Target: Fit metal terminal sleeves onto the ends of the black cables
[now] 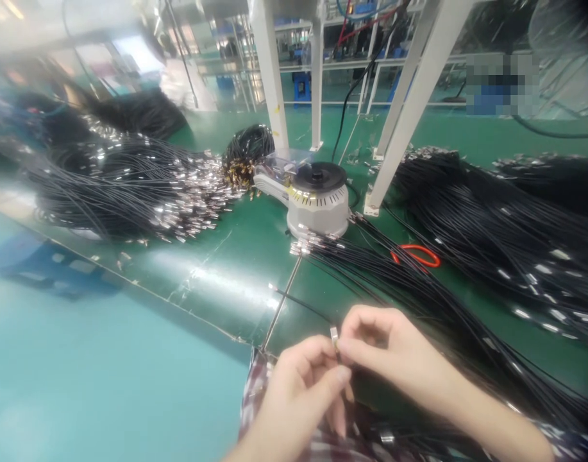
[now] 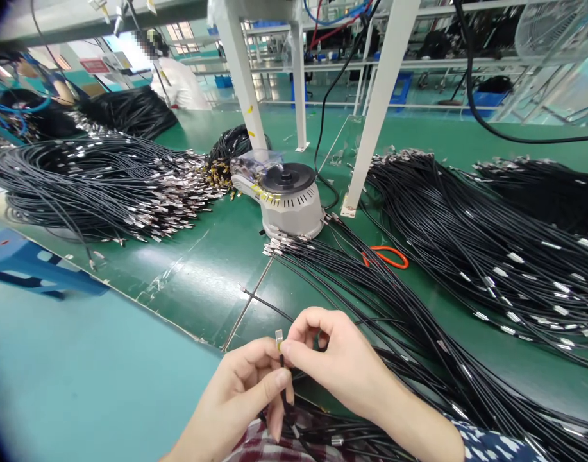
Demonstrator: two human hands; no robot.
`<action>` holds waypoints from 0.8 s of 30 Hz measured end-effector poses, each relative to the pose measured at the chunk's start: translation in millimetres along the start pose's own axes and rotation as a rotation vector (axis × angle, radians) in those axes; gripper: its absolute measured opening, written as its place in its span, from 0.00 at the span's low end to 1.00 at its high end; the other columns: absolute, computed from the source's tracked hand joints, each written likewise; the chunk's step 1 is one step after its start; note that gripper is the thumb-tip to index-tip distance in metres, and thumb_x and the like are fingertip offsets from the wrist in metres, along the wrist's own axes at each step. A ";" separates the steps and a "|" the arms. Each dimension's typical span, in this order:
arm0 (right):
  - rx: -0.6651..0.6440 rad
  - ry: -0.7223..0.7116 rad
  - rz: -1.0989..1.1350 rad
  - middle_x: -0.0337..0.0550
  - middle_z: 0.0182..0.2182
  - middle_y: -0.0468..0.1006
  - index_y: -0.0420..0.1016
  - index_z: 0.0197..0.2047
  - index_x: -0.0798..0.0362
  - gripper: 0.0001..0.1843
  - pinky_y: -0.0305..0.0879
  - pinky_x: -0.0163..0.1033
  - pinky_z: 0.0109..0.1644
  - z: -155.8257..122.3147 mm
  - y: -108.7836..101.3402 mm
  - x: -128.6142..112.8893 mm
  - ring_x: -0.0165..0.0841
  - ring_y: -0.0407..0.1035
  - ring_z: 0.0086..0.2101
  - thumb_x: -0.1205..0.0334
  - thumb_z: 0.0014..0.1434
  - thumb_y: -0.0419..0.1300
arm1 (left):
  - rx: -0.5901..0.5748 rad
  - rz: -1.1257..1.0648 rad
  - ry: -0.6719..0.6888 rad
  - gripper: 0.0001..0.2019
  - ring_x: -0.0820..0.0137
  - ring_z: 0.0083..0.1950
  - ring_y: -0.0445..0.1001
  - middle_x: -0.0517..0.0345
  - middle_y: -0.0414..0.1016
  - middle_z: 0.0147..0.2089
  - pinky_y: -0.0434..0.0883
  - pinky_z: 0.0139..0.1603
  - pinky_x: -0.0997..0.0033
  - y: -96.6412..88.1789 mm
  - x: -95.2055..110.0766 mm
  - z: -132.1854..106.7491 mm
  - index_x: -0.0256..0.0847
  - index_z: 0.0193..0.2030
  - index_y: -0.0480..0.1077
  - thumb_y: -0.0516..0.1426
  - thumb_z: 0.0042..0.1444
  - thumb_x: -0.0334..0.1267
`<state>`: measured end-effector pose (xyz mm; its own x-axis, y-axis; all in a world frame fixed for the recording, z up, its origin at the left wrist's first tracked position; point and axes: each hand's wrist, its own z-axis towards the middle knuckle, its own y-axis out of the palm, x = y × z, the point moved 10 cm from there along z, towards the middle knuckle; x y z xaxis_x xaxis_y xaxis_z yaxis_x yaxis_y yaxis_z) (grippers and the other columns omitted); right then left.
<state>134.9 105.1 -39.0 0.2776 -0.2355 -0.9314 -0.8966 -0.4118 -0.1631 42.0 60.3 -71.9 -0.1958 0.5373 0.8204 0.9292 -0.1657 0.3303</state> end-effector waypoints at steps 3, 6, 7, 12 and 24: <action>0.025 -0.003 -0.064 0.36 0.23 0.71 0.70 0.25 0.54 0.08 0.60 0.37 0.34 0.0 -0.2 3.1 0.31 0.64 0.28 0.61 0.54 0.61 | -0.006 0.014 -0.002 0.18 0.77 0.14 0.68 0.61 0.73 0.21 0.64 0.16 0.80 0.1 -1.8 -0.1 0.38 0.32 0.67 0.66 0.49 0.50; 0.027 -0.001 -0.086 0.36 0.23 0.71 0.70 0.25 0.54 0.09 0.59 0.36 0.32 -1.6 1.0 5.0 0.30 0.64 0.28 0.61 0.55 0.61 | -0.069 0.010 0.044 0.18 0.78 0.15 0.68 0.61 0.73 0.21 0.63 0.16 0.81 3.0 0.0 0.2 0.38 0.33 0.67 0.63 0.52 0.52; 0.019 0.004 -0.084 0.36 0.23 0.71 0.70 0.25 0.54 0.09 0.59 0.35 0.32 -2.7 2.0 5.4 0.30 0.64 0.27 0.61 0.55 0.61 | -0.086 0.011 0.059 0.18 0.78 0.15 0.68 0.60 0.74 0.21 0.63 0.17 0.81 3.1 0.2 0.4 0.38 0.32 0.66 0.61 0.55 0.53; -0.017 -0.031 -0.103 0.37 0.25 0.72 0.71 0.27 0.53 0.09 0.61 0.35 0.34 -8.9 5.8 -2.0 0.31 0.66 0.28 0.61 0.58 0.59 | -0.069 0.047 0.094 0.20 0.75 0.16 0.70 0.54 0.75 0.18 0.63 0.18 0.80 -4.3 -0.4 0.9 0.36 0.27 0.67 0.56 0.61 0.51; 0.035 -0.053 0.044 0.40 0.28 0.71 0.76 0.35 0.56 0.21 0.63 0.37 0.36 -6.3 -0.7 7.5 0.32 0.65 0.30 0.45 0.62 0.54 | 0.066 -0.007 0.120 0.24 0.75 0.16 0.70 0.53 0.75 0.20 0.63 0.17 0.81 -15.0 5.4 -3.5 0.34 0.27 0.71 0.57 0.56 0.57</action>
<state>139.8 98.0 -43.9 0.2197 -0.2053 -0.9537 -0.9193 -0.3708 -0.1319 25.9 62.9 -70.8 -0.2350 0.4347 0.8694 0.9455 -0.1052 0.3082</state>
